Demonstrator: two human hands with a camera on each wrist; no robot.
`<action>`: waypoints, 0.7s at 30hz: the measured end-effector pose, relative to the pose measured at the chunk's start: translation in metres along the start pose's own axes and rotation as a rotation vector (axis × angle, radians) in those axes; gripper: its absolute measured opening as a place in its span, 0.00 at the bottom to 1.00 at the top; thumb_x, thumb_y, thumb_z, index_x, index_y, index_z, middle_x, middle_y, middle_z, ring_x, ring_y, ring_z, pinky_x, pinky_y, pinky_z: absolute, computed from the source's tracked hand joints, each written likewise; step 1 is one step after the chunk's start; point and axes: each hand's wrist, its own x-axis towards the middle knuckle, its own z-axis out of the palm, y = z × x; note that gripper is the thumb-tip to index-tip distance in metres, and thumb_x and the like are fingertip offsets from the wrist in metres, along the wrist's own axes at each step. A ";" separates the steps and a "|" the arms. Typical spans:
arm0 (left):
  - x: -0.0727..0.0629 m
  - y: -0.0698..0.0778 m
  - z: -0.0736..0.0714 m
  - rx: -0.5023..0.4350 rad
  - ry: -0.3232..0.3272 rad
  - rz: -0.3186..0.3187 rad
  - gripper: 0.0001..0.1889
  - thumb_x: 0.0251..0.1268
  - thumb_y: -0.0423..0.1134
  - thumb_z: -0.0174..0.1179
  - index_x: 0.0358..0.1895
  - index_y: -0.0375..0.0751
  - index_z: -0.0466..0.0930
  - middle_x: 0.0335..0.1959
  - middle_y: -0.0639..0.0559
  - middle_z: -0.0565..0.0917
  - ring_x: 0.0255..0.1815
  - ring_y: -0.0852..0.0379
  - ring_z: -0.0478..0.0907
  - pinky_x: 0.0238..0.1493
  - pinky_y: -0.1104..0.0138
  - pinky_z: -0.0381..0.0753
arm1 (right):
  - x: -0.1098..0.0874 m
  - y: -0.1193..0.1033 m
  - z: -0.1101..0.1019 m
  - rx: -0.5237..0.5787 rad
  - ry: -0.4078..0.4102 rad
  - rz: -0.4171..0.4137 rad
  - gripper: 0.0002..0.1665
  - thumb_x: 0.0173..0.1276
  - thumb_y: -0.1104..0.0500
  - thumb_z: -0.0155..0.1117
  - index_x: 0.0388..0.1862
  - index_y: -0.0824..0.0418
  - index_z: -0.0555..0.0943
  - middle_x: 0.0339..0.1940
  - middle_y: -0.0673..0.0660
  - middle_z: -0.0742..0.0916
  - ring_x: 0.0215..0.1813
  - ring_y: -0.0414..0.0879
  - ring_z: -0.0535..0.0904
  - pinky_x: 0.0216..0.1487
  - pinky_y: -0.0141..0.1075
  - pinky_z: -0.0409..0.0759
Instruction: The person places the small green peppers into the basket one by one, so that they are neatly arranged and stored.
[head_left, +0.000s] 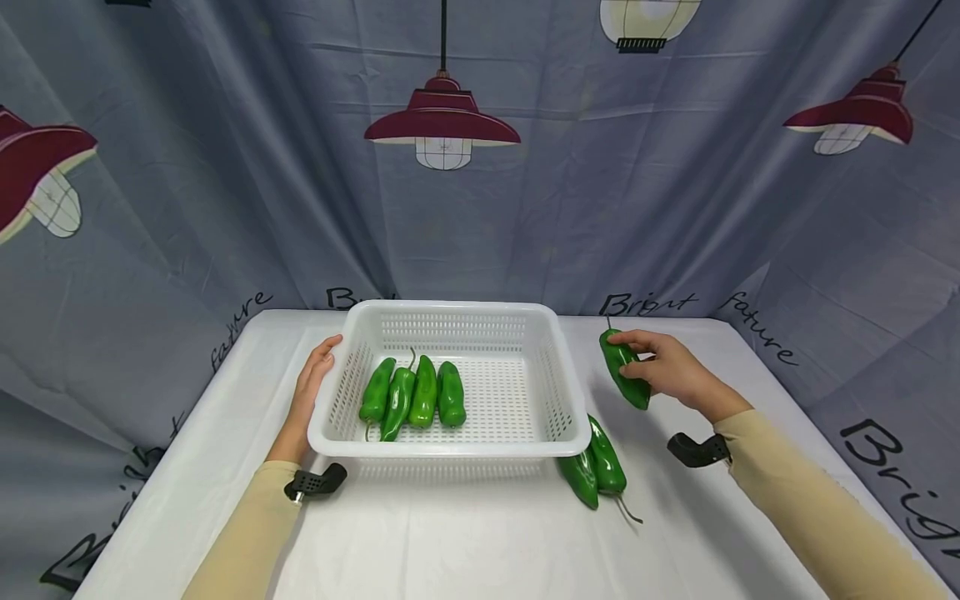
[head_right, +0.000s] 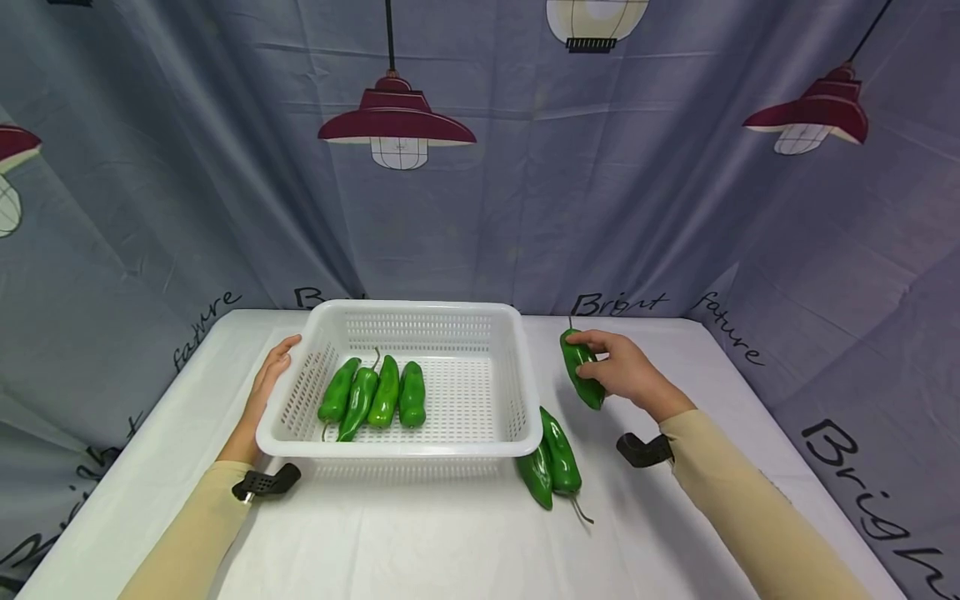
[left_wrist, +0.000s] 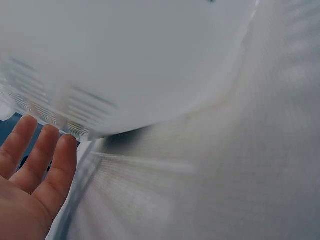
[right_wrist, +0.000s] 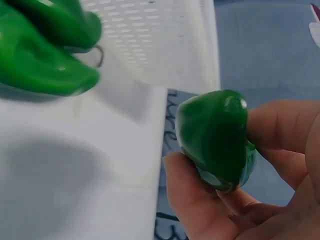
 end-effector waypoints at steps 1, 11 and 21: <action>0.000 0.000 0.000 -0.001 -0.001 -0.002 0.26 0.86 0.49 0.34 0.79 0.46 0.53 0.67 0.66 0.66 0.64 0.67 0.70 0.59 0.78 0.76 | 0.000 -0.004 -0.002 -0.006 0.002 -0.002 0.34 0.73 0.65 0.60 0.77 0.64 0.66 0.71 0.78 0.68 0.59 0.67 0.79 0.40 0.45 0.88; 0.001 -0.001 -0.002 -0.008 -0.005 -0.003 0.26 0.86 0.49 0.34 0.79 0.47 0.53 0.67 0.67 0.66 0.64 0.67 0.70 0.59 0.78 0.76 | 0.005 -0.051 -0.011 -0.030 0.011 -0.038 0.35 0.74 0.63 0.61 0.78 0.60 0.65 0.72 0.75 0.69 0.61 0.67 0.79 0.43 0.47 0.88; 0.002 -0.002 -0.001 -0.008 0.001 0.000 0.26 0.85 0.48 0.34 0.79 0.46 0.53 0.67 0.66 0.66 0.64 0.67 0.70 0.59 0.78 0.76 | 0.021 -0.078 0.014 -0.038 -0.034 -0.033 0.33 0.73 0.66 0.60 0.76 0.58 0.68 0.70 0.70 0.72 0.61 0.65 0.80 0.43 0.46 0.89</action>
